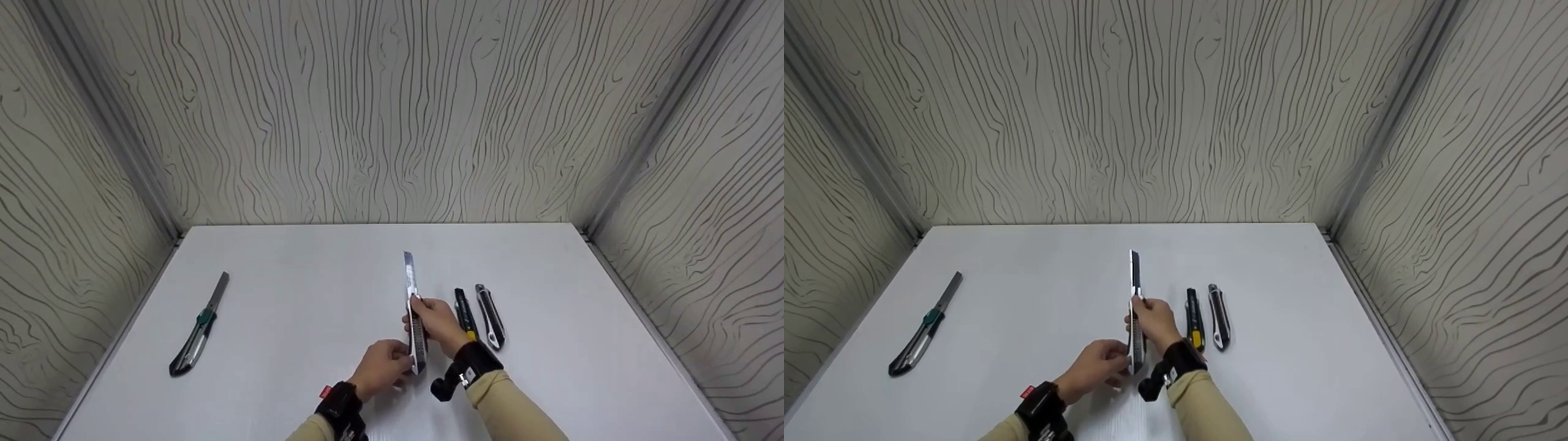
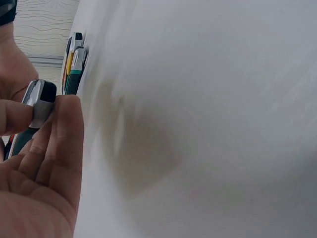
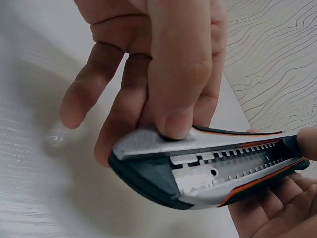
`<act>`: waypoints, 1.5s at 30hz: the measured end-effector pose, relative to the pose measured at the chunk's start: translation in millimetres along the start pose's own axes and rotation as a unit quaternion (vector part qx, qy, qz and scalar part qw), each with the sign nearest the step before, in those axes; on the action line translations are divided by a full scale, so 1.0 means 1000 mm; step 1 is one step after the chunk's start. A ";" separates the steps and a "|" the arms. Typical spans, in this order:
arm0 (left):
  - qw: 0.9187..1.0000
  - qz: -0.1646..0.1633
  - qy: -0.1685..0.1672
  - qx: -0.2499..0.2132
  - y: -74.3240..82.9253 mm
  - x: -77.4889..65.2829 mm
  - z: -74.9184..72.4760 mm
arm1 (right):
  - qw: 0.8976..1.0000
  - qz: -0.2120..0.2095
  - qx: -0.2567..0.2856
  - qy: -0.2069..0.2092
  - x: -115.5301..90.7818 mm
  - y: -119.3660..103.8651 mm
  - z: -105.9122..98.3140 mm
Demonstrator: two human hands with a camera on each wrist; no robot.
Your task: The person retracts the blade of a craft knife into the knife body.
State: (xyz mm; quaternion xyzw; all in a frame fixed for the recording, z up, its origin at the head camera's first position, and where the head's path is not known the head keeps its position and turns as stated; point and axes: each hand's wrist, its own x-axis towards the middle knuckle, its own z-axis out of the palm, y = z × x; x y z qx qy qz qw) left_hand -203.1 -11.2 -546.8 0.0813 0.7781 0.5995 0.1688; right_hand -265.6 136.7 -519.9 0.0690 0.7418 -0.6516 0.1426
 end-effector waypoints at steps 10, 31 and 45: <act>0.989 -0.047 -0.075 -0.116 -0.007 0.000 -0.001 | 1.000 0.014 0.026 0.000 0.001 0.001 0.001; 0.994 -0.018 -0.060 -0.090 -0.008 -0.001 0.001 | 1.000 -0.016 0.023 -0.009 0.001 0.003 0.003; 0.997 -0.011 -0.029 -0.064 -0.012 -0.002 0.003 | 0.998 -0.015 0.040 -0.045 0.000 0.003 0.003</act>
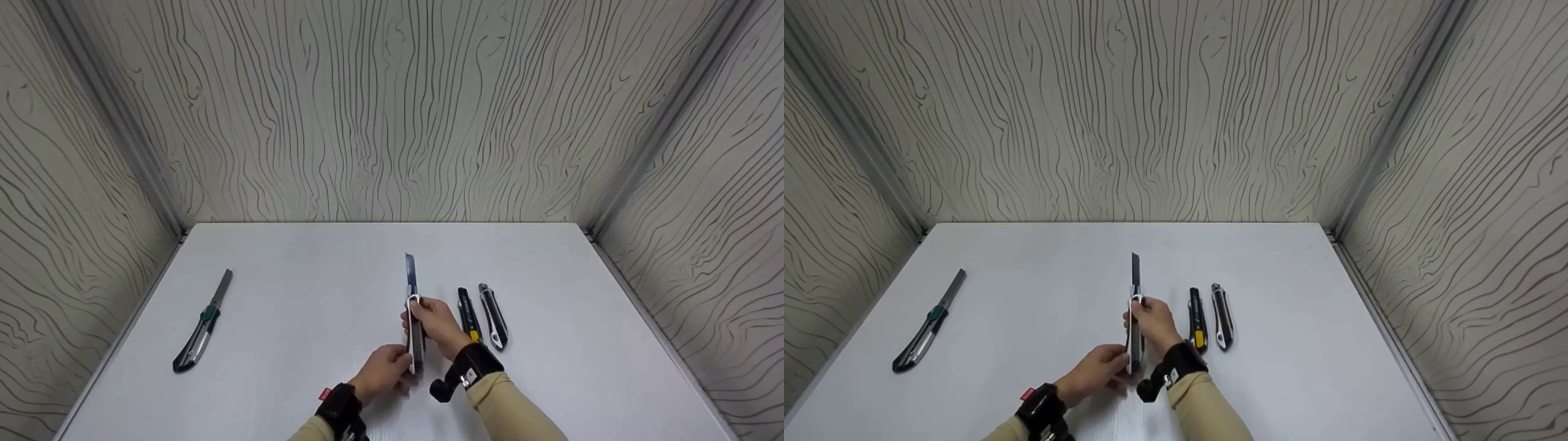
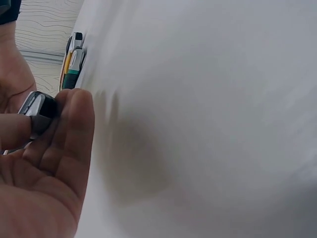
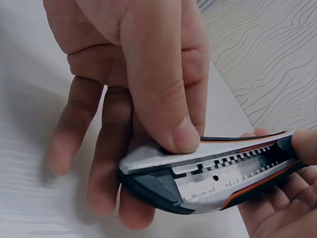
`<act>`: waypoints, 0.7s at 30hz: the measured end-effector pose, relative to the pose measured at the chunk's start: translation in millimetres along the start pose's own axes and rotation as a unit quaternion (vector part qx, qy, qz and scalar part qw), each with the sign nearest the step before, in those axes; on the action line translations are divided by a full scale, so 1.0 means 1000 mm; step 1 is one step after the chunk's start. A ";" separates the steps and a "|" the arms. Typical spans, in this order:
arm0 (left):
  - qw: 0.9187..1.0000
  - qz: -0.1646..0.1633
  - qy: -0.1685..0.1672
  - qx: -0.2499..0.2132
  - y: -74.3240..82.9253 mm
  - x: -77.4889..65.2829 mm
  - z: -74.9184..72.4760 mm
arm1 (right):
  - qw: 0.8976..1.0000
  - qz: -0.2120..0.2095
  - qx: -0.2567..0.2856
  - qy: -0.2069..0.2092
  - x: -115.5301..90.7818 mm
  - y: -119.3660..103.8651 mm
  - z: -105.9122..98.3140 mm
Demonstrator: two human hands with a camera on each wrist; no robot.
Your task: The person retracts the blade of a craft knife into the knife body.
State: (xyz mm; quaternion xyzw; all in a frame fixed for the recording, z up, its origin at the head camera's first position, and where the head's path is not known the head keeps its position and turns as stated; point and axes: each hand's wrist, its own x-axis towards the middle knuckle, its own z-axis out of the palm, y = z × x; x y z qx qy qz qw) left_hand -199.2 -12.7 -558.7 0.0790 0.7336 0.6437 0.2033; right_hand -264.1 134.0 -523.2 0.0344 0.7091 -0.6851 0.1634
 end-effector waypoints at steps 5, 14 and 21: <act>1.000 -0.003 0.002 0.004 0.001 -0.001 0.000 | 1.000 0.001 -0.002 -0.004 0.001 -0.001 -0.001; 1.000 -0.003 0.008 0.013 0.006 -0.003 -0.003 | 1.000 -0.001 -0.016 -0.025 0.000 -0.004 -0.002; 0.999 0.011 0.020 0.037 0.007 -0.005 -0.006 | 0.998 -0.023 -0.004 -0.052 -0.002 -0.003 -0.003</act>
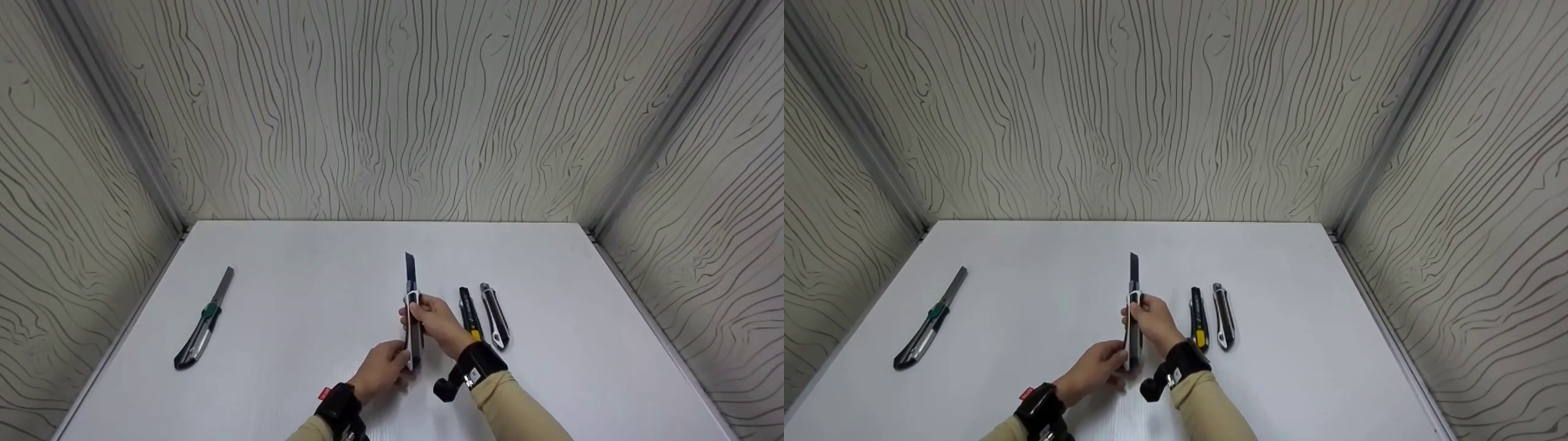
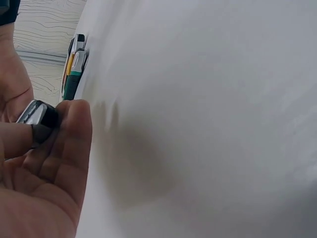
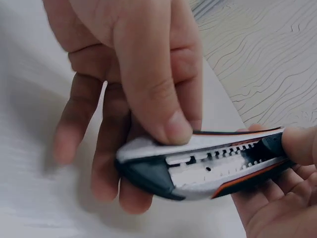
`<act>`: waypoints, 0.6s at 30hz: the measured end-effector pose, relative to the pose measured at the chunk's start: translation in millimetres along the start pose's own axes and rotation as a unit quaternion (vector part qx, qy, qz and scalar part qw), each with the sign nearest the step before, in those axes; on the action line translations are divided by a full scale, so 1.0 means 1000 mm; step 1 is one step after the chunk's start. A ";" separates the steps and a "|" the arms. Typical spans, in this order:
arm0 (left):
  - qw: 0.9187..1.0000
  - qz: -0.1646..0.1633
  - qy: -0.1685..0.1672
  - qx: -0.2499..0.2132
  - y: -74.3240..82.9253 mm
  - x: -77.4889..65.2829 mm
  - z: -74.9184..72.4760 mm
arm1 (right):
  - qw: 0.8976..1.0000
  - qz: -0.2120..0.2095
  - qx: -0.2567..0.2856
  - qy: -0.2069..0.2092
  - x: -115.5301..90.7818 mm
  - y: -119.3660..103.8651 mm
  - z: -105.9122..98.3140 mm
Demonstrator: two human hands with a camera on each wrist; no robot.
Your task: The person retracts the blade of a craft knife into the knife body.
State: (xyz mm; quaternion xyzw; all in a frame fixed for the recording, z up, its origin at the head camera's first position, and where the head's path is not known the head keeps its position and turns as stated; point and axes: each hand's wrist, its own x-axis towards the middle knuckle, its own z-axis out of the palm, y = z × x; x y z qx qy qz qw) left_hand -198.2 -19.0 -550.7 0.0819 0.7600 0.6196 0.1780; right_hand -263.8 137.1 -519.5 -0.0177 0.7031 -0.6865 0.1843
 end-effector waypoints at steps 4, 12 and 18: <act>1.000 0.002 0.011 0.009 0.000 -0.001 -0.001 | 1.000 -0.004 0.010 -0.008 0.000 0.002 -0.003; 1.000 0.008 0.011 0.026 -0.003 -0.002 0.003 | 1.000 -0.012 -0.009 -0.010 0.001 0.008 -0.008; 0.998 -0.006 -0.009 -0.063 -0.005 -0.003 0.008 | 1.000 0.002 0.016 0.003 0.000 0.007 -0.007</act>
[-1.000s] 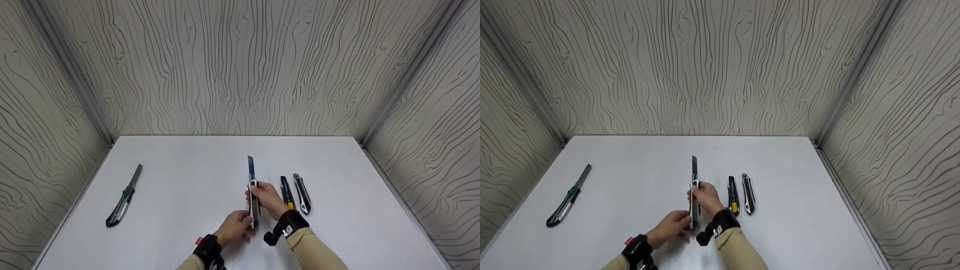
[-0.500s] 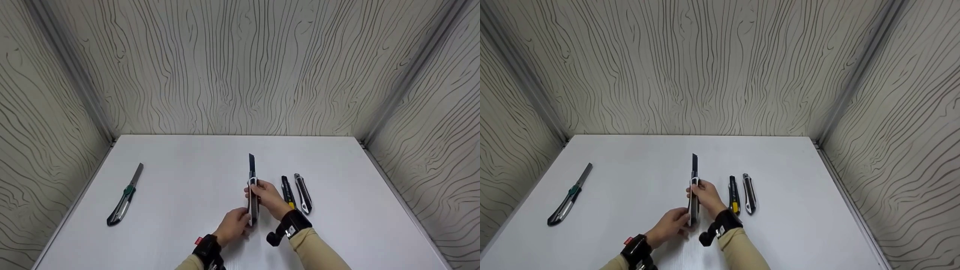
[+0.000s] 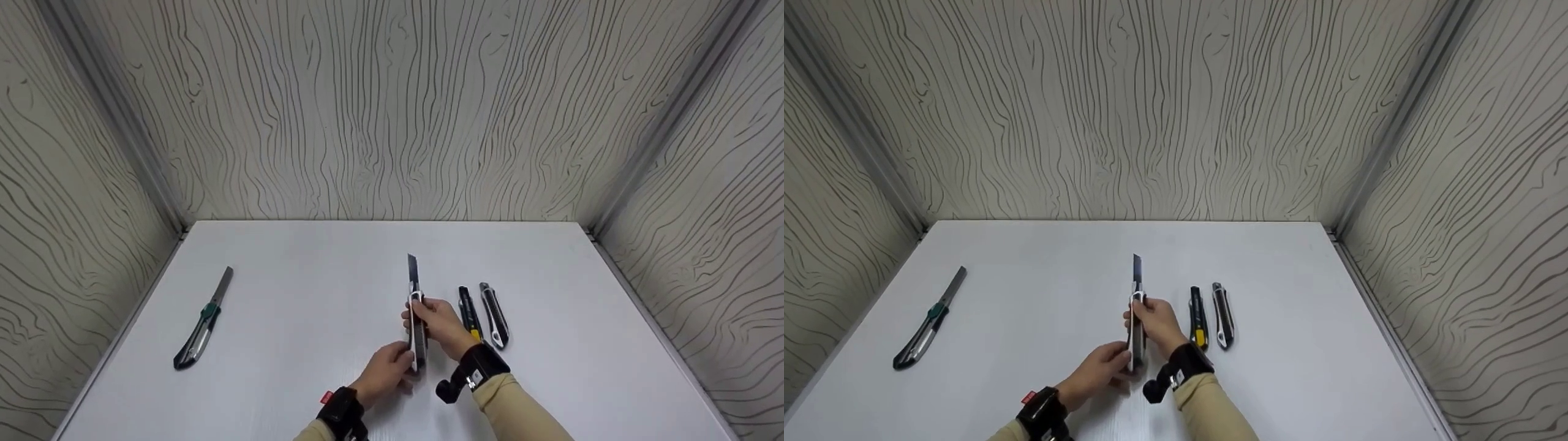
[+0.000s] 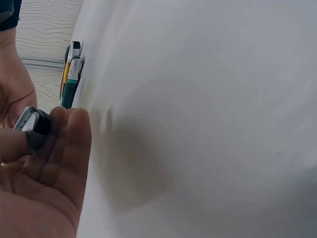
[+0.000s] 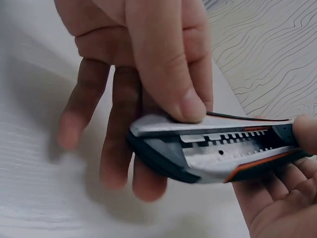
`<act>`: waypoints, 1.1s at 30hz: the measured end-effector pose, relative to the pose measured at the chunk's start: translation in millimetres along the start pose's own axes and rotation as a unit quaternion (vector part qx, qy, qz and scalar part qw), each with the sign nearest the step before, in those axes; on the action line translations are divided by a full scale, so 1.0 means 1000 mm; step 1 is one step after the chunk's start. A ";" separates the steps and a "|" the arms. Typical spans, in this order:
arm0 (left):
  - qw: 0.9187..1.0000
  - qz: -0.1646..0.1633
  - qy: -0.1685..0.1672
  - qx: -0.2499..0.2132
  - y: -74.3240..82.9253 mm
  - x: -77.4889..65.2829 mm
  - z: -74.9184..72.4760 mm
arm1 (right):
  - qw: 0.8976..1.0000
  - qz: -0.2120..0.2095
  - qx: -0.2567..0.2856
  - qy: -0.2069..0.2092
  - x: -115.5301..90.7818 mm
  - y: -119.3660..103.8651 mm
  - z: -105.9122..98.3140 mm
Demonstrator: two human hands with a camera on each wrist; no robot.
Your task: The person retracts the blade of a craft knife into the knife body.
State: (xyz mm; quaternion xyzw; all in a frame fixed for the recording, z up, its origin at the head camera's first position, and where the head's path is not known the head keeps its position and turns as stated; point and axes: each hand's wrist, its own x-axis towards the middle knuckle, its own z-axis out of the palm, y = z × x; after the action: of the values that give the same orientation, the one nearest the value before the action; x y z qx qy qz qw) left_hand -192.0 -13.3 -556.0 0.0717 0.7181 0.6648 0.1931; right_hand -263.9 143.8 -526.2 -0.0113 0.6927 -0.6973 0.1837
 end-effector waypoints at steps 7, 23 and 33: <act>0.995 -0.035 -0.038 -0.087 -0.006 0.000 0.004 | 1.000 0.006 0.022 0.011 0.000 0.001 0.004; 0.996 -0.030 -0.011 -0.082 -0.006 0.002 0.007 | 1.000 -0.008 -0.009 0.025 -0.001 -0.001 0.007; 0.996 -0.027 -0.009 -0.086 -0.006 0.005 0.008 | 1.000 -0.009 -0.017 0.023 0.000 -0.001 0.009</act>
State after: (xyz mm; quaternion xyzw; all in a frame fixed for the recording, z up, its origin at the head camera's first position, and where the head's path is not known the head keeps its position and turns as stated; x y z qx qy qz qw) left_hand -192.8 -5.0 -563.0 0.0419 0.6580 0.7181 0.2229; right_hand -261.7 135.7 -524.9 -0.0050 0.7086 -0.6870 0.1611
